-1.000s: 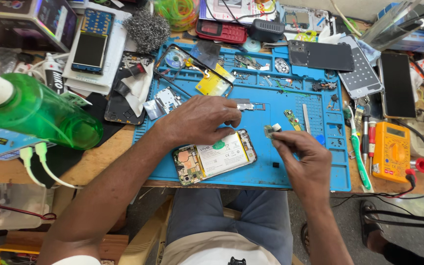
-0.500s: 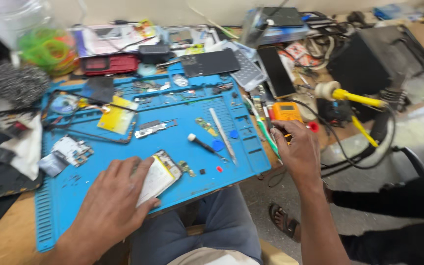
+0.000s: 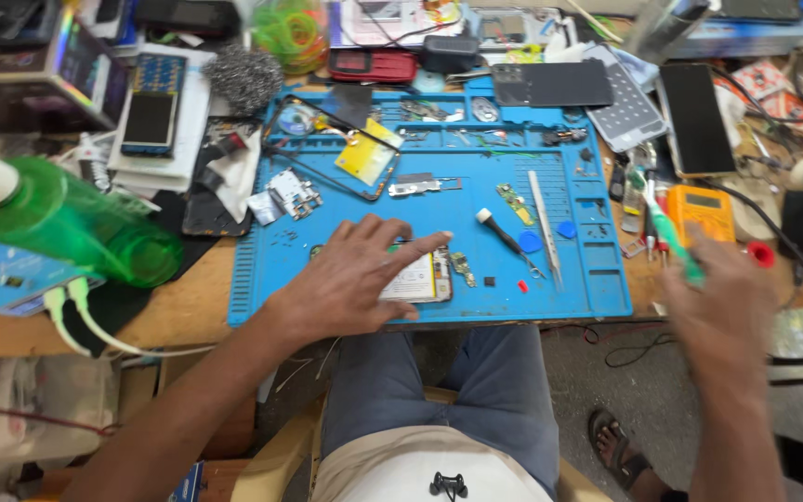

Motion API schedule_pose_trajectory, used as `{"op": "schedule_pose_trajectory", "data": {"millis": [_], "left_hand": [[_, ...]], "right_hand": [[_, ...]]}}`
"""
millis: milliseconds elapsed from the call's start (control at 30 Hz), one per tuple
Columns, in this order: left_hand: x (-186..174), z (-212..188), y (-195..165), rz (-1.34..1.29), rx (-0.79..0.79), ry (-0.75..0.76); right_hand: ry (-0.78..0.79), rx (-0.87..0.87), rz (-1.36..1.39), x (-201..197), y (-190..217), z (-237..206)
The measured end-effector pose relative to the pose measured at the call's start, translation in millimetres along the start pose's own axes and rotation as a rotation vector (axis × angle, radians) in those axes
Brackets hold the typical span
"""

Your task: The person uses tweezers to manipulate a small component on a disassembled smartphone, then cleans the battery area with a toothbrush. They connect a charging cable to the phone and inspect the device.

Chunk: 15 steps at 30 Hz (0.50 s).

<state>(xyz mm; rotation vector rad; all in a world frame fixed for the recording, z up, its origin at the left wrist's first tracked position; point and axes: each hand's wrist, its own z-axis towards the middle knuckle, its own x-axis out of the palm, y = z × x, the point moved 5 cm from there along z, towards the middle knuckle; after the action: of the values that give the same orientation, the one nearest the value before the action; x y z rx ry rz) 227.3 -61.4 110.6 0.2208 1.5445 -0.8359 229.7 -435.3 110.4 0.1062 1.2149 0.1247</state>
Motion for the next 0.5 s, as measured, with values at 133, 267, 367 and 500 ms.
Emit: {"op": "schedule_pose_trajectory", "data": {"millis": [133,267,367,500], "left_hand": [[9,-3,-1,0.084,0.038,-0.111],[16,-9,6,0.093,0.034,-0.144],[18,-15,7,0.088,0.039,-0.193],[18,-19,6,0.097,0.029,-0.202]], "right_hand": [[0.054,0.216,0.236,-21,23,-33],[0.187,0.056,0.366,-2,75,-68],[0.265,0.097,0.443,12,99,-79],[0.192,-0.054,0.455,14,137,-83]]}}
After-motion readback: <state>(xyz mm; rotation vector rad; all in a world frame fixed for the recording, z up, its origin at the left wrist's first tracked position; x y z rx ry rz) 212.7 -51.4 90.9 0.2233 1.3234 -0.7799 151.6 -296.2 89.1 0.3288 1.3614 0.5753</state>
